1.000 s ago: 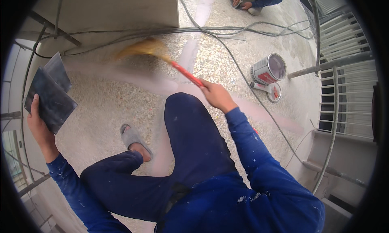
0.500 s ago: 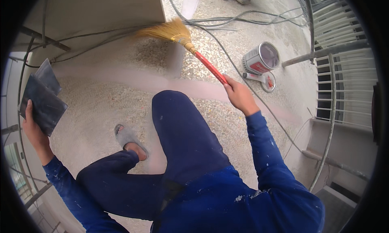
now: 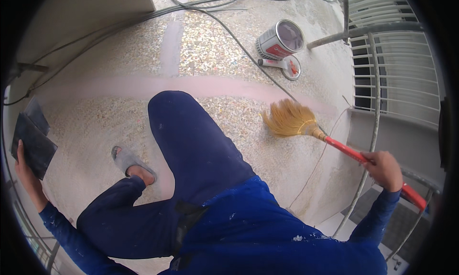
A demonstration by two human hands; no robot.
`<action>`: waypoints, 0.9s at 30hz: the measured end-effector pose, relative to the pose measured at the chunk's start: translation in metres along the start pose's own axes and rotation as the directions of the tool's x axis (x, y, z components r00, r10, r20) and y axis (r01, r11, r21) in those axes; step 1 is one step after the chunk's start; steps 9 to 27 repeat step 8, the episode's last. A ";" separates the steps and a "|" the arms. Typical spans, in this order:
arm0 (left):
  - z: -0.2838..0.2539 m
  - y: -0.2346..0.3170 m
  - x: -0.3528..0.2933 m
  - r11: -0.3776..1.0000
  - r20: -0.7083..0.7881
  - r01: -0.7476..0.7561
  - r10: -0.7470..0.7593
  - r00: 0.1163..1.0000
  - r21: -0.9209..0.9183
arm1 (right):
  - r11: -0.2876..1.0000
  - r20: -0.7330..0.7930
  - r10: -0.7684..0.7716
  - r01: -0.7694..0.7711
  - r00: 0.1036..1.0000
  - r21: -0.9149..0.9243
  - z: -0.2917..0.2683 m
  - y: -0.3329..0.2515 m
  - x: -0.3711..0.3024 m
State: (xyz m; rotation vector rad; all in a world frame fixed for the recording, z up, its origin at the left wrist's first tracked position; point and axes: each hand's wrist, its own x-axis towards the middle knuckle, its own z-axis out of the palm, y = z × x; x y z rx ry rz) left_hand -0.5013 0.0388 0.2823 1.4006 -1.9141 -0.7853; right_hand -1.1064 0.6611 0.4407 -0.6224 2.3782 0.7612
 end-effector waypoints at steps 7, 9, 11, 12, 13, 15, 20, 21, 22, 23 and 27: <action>0.052 0.022 0.038 0.999 0.081 -0.032 0.034 0.996 -0.025 | 0.986 -0.333 -0.165 0.167 0.928 -0.023 -0.074 -0.014 -0.051; 0.058 0.024 0.043 0.998 0.093 -0.064 0.066 0.993 -0.017 | 0.977 -0.374 -0.211 0.207 0.903 -0.053 -0.077 -0.013 -0.056; 0.058 0.024 0.043 0.998 0.093 -0.064 0.066 0.993 -0.017 | 0.977 -0.374 -0.211 0.207 0.903 -0.053 -0.077 -0.013 -0.056; 0.058 0.024 0.043 0.998 0.093 -0.064 0.066 0.993 -0.017 | 0.977 -0.374 -0.211 0.207 0.903 -0.053 -0.077 -0.013 -0.056; 0.058 0.024 0.043 0.998 0.093 -0.064 0.066 0.993 -0.017 | 0.977 -0.374 -0.211 0.207 0.903 -0.053 -0.077 -0.013 -0.056; 0.058 0.024 0.043 0.998 0.093 -0.064 0.066 0.993 -0.017 | 0.977 -0.374 -0.211 0.207 0.903 -0.053 -0.077 -0.013 -0.056; 0.058 0.024 0.043 0.998 0.093 -0.064 0.066 0.993 -0.017 | 0.977 -0.374 -0.211 0.207 0.903 -0.053 -0.077 -0.013 -0.056; 0.058 0.024 0.043 0.998 0.093 -0.064 0.066 0.993 -0.017 | 0.977 -0.374 -0.211 0.207 0.903 -0.053 -0.077 -0.013 -0.056; 0.058 0.024 0.043 0.998 0.093 -0.064 0.066 0.993 -0.017 | 0.977 -0.374 -0.211 0.207 0.903 -0.053 -0.077 -0.013 -0.056; 0.058 0.024 0.043 0.998 0.093 -0.064 0.066 0.993 -0.017 | 0.977 -0.374 -0.211 0.207 0.903 -0.053 -0.077 -0.013 -0.056; 0.058 0.024 0.043 0.998 0.093 -0.064 0.066 0.993 -0.017 | 0.977 -0.374 -0.211 0.207 0.903 -0.053 -0.077 -0.013 -0.056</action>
